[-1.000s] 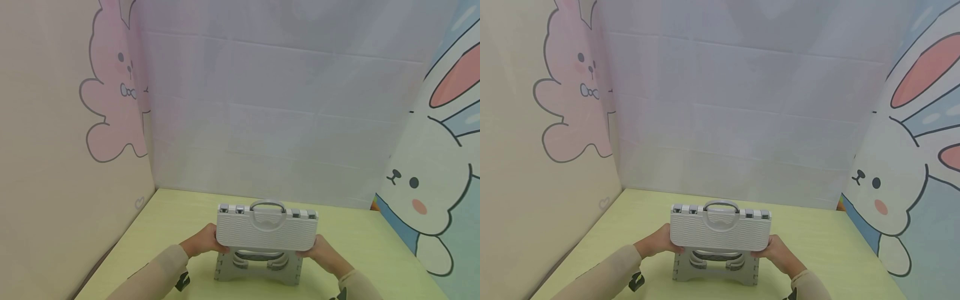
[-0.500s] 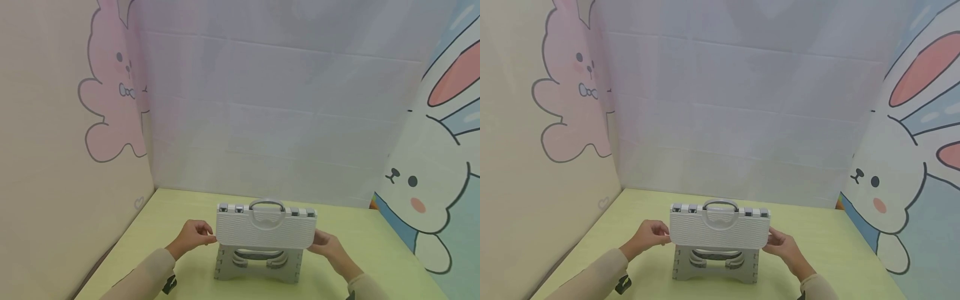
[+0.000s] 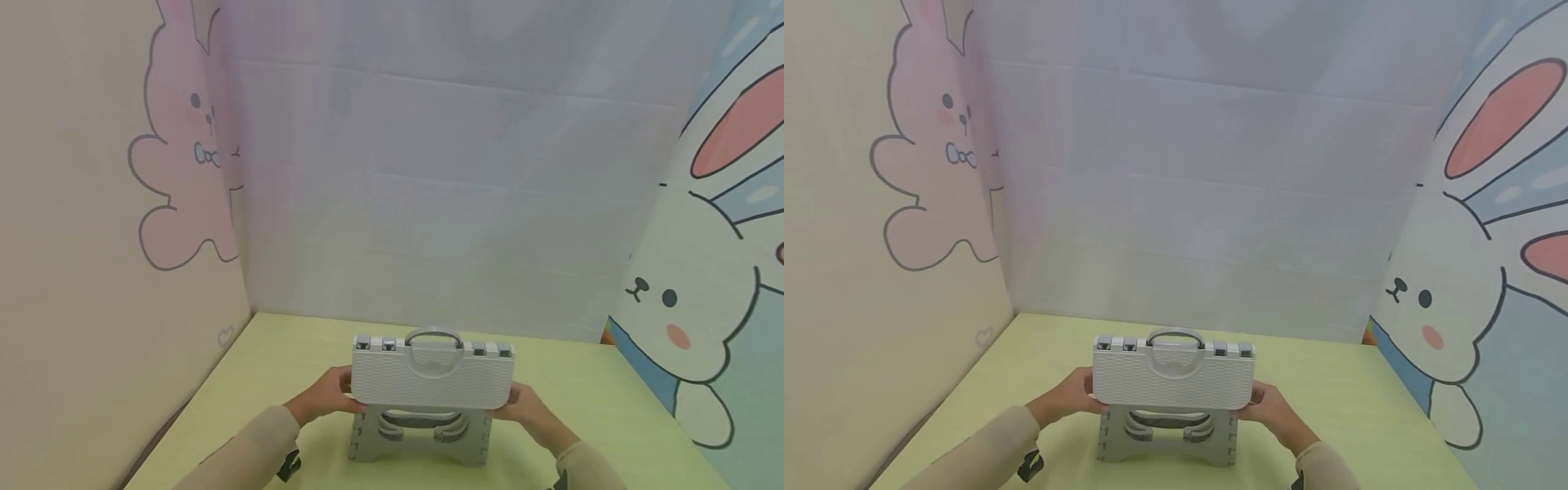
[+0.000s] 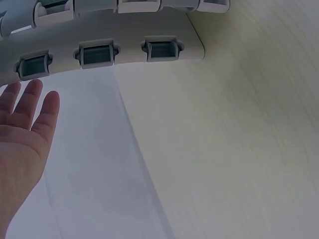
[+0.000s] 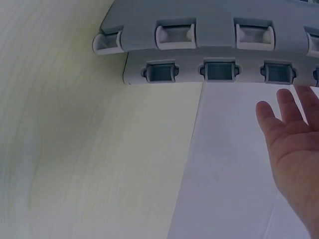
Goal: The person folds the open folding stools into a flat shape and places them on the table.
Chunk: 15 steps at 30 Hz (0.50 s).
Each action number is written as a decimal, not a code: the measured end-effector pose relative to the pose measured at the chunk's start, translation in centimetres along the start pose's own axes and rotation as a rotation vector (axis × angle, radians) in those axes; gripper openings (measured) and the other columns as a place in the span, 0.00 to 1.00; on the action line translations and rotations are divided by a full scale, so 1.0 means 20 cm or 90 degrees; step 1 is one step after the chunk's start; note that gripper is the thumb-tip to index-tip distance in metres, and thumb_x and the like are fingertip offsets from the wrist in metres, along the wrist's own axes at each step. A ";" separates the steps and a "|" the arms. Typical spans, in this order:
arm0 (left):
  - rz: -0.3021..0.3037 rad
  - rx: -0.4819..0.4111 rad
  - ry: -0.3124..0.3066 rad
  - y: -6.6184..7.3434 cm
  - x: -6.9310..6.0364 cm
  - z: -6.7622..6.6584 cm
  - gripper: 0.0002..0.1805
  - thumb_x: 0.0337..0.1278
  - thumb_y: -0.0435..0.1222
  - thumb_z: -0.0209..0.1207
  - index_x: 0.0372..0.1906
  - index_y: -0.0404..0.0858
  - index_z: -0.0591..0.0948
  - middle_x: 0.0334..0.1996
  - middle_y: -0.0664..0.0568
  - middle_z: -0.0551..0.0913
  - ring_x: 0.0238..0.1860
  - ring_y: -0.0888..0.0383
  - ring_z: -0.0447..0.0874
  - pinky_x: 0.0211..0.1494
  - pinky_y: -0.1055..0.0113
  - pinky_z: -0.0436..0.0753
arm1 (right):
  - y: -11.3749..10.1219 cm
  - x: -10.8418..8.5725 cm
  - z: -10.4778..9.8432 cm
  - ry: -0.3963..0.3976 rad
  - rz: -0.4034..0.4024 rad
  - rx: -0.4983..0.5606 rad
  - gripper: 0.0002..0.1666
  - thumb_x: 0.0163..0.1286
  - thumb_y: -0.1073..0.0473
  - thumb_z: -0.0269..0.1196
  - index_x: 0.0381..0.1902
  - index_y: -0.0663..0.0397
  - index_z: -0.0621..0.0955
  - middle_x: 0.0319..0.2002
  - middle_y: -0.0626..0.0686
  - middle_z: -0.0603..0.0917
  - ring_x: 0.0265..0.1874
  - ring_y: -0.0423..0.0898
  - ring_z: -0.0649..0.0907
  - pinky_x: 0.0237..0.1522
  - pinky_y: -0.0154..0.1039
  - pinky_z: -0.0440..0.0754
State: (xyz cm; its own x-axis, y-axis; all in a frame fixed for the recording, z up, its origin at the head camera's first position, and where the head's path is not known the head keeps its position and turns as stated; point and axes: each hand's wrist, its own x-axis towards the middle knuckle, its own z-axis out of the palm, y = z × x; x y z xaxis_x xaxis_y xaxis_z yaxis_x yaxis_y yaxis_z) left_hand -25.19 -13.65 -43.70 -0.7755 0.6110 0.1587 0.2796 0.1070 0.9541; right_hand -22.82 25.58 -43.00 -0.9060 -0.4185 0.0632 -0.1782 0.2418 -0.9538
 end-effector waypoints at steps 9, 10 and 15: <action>-0.013 -0.028 0.007 -0.01 0.00 0.03 0.31 0.49 0.28 0.68 0.60 0.24 0.71 0.54 0.35 0.79 0.52 0.46 0.79 0.52 0.52 0.79 | 0.00 0.01 0.01 0.004 0.006 -0.001 0.33 0.58 0.66 0.65 0.58 0.80 0.68 0.53 0.69 0.79 0.50 0.48 0.80 0.54 0.58 0.75; -0.012 -0.030 0.009 -0.01 0.00 0.03 0.31 0.49 0.28 0.67 0.60 0.24 0.71 0.54 0.35 0.79 0.52 0.45 0.79 0.53 0.51 0.79 | -0.01 0.01 0.02 0.005 0.008 -0.001 0.34 0.58 0.66 0.64 0.58 0.81 0.67 0.54 0.69 0.78 0.51 0.51 0.80 0.54 0.58 0.75; -0.019 -0.059 0.009 0.00 0.00 0.04 0.31 0.51 0.27 0.66 0.61 0.23 0.70 0.55 0.35 0.78 0.53 0.44 0.79 0.52 0.52 0.80 | -0.01 0.02 0.06 0.026 0.011 -0.005 0.40 0.56 0.65 0.67 0.62 0.77 0.64 0.57 0.69 0.76 0.55 0.62 0.76 0.54 0.59 0.74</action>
State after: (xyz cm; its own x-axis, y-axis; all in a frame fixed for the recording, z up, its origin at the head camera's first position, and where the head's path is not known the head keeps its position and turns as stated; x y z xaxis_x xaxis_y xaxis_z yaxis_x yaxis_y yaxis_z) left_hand -24.73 -13.01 -43.89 -0.7907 0.5975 0.1331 0.2032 0.0511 0.9778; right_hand -22.67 24.31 -43.06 -0.9236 -0.3788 0.0591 -0.1658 0.2558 -0.9524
